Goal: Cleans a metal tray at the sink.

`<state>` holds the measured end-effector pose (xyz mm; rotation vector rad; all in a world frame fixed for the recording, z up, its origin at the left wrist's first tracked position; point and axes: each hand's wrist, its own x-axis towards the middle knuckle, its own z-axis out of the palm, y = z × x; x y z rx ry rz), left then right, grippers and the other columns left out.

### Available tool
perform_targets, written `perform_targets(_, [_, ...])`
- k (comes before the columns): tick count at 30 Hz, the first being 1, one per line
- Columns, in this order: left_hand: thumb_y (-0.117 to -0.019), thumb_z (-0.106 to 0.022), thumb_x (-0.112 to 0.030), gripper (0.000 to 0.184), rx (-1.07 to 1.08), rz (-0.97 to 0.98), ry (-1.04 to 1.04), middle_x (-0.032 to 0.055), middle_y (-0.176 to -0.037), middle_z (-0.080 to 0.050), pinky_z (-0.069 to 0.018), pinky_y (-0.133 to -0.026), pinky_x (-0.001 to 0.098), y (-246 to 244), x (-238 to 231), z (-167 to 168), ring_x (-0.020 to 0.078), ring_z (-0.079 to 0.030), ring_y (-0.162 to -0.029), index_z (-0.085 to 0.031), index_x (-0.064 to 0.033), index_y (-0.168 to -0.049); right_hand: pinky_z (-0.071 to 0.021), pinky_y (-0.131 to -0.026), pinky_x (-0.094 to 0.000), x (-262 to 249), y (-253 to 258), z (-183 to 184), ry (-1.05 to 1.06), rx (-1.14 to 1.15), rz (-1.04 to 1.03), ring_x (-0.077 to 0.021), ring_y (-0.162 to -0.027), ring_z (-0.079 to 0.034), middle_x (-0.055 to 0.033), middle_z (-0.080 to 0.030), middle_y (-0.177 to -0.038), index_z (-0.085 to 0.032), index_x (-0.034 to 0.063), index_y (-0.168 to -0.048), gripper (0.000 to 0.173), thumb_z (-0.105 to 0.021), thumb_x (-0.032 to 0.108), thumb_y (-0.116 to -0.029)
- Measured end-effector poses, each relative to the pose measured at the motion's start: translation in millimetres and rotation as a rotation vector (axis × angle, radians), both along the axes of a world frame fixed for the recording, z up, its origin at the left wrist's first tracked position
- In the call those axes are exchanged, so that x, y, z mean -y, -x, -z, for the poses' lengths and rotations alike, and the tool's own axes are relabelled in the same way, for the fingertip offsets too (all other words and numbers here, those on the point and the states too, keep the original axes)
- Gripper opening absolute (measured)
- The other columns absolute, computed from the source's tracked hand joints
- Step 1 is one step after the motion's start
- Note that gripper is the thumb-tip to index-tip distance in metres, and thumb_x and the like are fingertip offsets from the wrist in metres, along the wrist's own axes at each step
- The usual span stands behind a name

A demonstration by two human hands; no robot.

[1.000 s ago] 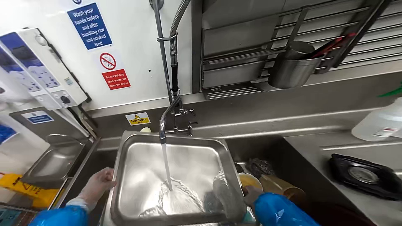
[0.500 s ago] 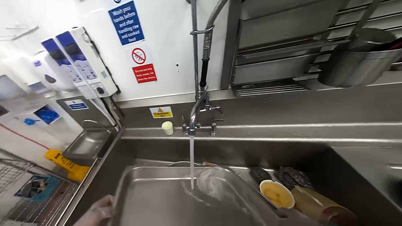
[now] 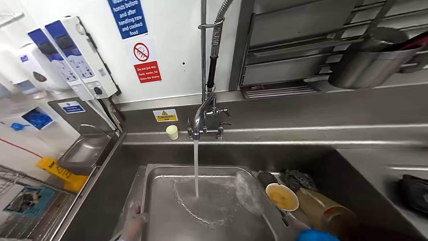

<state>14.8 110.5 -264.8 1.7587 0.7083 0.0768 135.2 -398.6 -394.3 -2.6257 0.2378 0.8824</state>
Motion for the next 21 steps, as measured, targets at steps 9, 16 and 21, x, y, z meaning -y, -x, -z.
perform_targets(9, [-0.0673,-0.061,0.011,0.031,0.067,-0.031,-0.084,0.0073,-0.079,-0.061,-0.0535,-0.062,0.0334,-9,19,-17,0.0149,-0.062,-0.070,-0.055,-0.0003,-0.095,-0.0468,-0.108,-0.0511,-297,34,-99,-0.640,-0.054,-0.466,-0.0324,-0.121,-0.064,-0.0197,-0.069,-0.125,-0.067,0.0035,-0.129,0.037,-0.060,0.029,-0.1036])
perform_targets(16, [-0.0702,-0.060,0.012,0.032,0.063,-0.053,-0.062,0.0092,-0.086,-0.063,-0.0545,-0.067,0.0322,2,26,-12,0.0146,-0.063,-0.075,-0.056,0.0021,-0.101,-0.0464,-0.109,-0.0481,-311,35,-103,-0.536,-0.086,-0.348,-0.0312,-0.124,-0.063,-0.0194,-0.067,-0.129,-0.065,0.0025,-0.129,0.036,-0.057,0.028,-0.1052])
perform_targets(21, [-0.0717,-0.060,0.014,0.032,0.054,-0.062,-0.070,0.0106,-0.087,-0.063,-0.0548,-0.069,0.0334,4,28,-12,0.0159,-0.063,-0.077,-0.057,0.0035,-0.102,-0.0464,-0.109,-0.0502,-311,40,-106,-0.507,-0.109,-0.382,-0.0324,-0.124,-0.063,-0.0197,-0.068,-0.128,-0.067,0.0034,-0.129,0.036,-0.059,0.028,-0.1041])
